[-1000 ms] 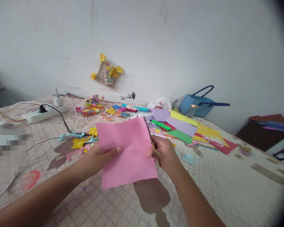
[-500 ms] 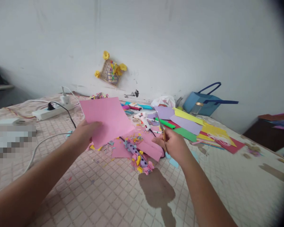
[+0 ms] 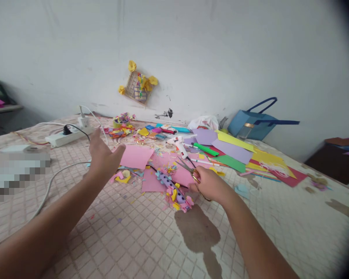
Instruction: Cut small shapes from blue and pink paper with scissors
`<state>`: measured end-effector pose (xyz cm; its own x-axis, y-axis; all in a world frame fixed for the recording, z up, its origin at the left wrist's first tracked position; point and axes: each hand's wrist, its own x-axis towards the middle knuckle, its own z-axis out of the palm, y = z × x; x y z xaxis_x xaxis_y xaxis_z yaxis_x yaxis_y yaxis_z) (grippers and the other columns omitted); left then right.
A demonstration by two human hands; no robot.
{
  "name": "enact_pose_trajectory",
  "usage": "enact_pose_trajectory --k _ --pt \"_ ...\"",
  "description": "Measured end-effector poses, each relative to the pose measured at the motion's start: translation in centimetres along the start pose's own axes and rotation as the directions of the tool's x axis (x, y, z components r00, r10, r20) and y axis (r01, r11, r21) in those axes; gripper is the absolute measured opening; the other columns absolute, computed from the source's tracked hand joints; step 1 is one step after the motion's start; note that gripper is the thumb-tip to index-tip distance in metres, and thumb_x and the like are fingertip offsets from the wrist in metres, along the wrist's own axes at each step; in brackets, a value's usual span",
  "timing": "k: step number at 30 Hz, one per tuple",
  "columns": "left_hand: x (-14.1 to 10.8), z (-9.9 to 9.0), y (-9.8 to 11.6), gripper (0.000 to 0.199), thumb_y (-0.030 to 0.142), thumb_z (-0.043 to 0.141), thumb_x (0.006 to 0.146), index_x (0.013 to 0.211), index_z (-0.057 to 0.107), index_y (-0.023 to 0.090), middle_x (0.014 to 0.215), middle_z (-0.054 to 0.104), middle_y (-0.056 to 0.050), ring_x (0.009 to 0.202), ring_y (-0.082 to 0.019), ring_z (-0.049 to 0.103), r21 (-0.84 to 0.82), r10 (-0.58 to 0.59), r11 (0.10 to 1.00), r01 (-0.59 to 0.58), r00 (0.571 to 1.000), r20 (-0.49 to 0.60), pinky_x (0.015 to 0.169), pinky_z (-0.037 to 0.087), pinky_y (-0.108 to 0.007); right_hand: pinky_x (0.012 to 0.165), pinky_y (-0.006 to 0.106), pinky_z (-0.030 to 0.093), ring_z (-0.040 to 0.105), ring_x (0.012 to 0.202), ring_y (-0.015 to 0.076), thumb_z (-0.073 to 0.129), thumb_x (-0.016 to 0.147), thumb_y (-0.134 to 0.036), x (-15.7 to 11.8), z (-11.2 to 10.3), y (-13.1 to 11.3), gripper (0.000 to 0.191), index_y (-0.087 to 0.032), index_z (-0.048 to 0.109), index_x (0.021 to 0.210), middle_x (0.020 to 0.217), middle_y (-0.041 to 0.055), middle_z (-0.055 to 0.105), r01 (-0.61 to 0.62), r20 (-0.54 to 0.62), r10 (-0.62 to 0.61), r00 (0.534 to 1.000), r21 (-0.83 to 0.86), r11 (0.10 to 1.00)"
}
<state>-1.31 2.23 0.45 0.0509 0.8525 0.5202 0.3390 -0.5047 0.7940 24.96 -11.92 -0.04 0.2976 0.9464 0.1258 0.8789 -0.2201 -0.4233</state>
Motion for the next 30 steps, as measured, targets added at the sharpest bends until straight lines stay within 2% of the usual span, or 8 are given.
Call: enact_pose_trajectory --k 1,2,7,10,15,19,23,30 --pt "-0.2 0.2 0.3 0.068 0.038 0.057 0.075 0.131 0.025 0.016 0.142 0.024 -0.013 0.134 -0.039 0.012 0.136 0.057 0.99 -0.044 0.994 -0.095 0.108 0.016 -0.05 0.049 0.023 0.024 0.039 0.054 0.0125 0.06 0.06 -0.016 0.1 -0.2 -0.1 0.023 -0.021 0.038 0.061 0.061 -0.0023 0.048 0.004 -0.029 -0.003 1.0 0.015 1.0" --pt "-0.5 0.5 0.7 0.058 0.036 0.057 0.075 0.125 0.034 0.014 0.137 0.034 -0.014 0.132 -0.037 0.021 0.224 0.125 0.968 -0.11 0.991 -0.053 0.109 0.015 -0.049 0.049 0.023 0.024 0.038 0.054 0.0121 0.058 0.062 -0.014 0.1 -0.3 -0.2 0.022 -0.021 0.036 0.06 0.06 -0.0026 0.047 0.008 -0.059 -0.006 0.998 0.034 0.999" --pt "-3.7 2.1 3.3 0.028 0.033 0.048 0.082 0.106 0.052 0.018 0.122 0.05 -0.012 0.119 -0.026 0.042 0.081 0.264 0.948 -0.309 0.901 0.344 0.102 0.029 -0.043 0.051 0.023 0.03 0.039 0.055 0.0114 0.054 0.07 -0.022 -0.6 -1.2 -1.3 0.016 -0.021 0.038 0.067 0.062 -0.0044 0.042 0.078 -0.151 -0.045 0.987 0.217 0.973" --pt "-5.8 2.5 4.5 0.04 0.037 0.049 0.084 0.121 0.044 0.022 0.123 0.05 -0.01 0.107 -0.022 0.051 -0.136 0.147 0.987 -0.084 0.814 0.562 0.089 0.042 -0.038 0.052 0.022 0.033 0.04 0.056 0.0099 0.059 0.072 -0.026 -1.5 -1.2 -1.9 0.019 -0.02 0.041 0.069 0.065 -0.0049 0.042 0.19 -0.053 -0.192 0.98 0.537 0.822" --pt "-7.0 2.6 5.4 0.028 0.03 0.055 0.079 0.104 0.051 0.018 0.067 0.053 0.002 0.055 -0.011 0.052 -0.309 0.061 0.919 0.245 0.685 0.726 0.049 0.04 -0.023 0.047 0.021 0.031 0.039 0.052 0.0085 0.066 0.072 -0.03 -2.0 -0.1 -2.6 0.025 -0.019 0.044 0.071 0.064 -0.0055 0.043 0.144 0.092 -0.337 0.937 0.778 0.612" --pt "-6.7 2.5 5.7 0.017 0.026 0.055 0.079 0.092 0.05 0.017 0.063 0.049 0.004 0.049 -0.007 0.046 -0.353 0.043 0.894 0.277 0.731 0.681 0.045 0.037 -0.02 0.05 0.022 0.034 0.041 0.053 0.0094 0.064 0.074 -0.042 -1.5 0.5 -3.0 0.031 -0.019 0.044 0.067 0.061 -0.0051 0.043 0.116 -0.026 -0.182 0.983 0.858 0.5" --pt "-6.6 2.6 5.4 0.012 0.027 0.053 0.082 0.085 0.047 0.018 0.066 0.05 0.004 0.05 -0.007 0.046 -0.392 0.084 0.886 0.25 0.744 0.663 0.044 0.038 -0.02 0.051 0.024 0.038 0.046 0.053 0.0119 0.048 0.081 -0.057 -1.5 0.4 -3.4 0.039 -0.019 0.048 0.07 0.062 -0.0017 0.048 -0.019 0.089 -0.193 0.977 0.942 0.334" --pt "-6.8 2.9 5.1 0.018 0.025 0.055 0.08 0.095 0.046 0.019 0.065 0.05 0.004 0.053 -0.009 0.049 -0.388 0.048 0.872 0.298 0.737 0.674 0.048 0.04 -0.022 0.051 0.023 0.038 0.046 0.054 0.0111 0.062 0.076 -0.043 -1.8 0.5 -3.3 0.029 -0.019 0.05 0.067 0.062 -0.0024 0.048 -0.056 0.131 -0.212 0.968 0.942 0.331"
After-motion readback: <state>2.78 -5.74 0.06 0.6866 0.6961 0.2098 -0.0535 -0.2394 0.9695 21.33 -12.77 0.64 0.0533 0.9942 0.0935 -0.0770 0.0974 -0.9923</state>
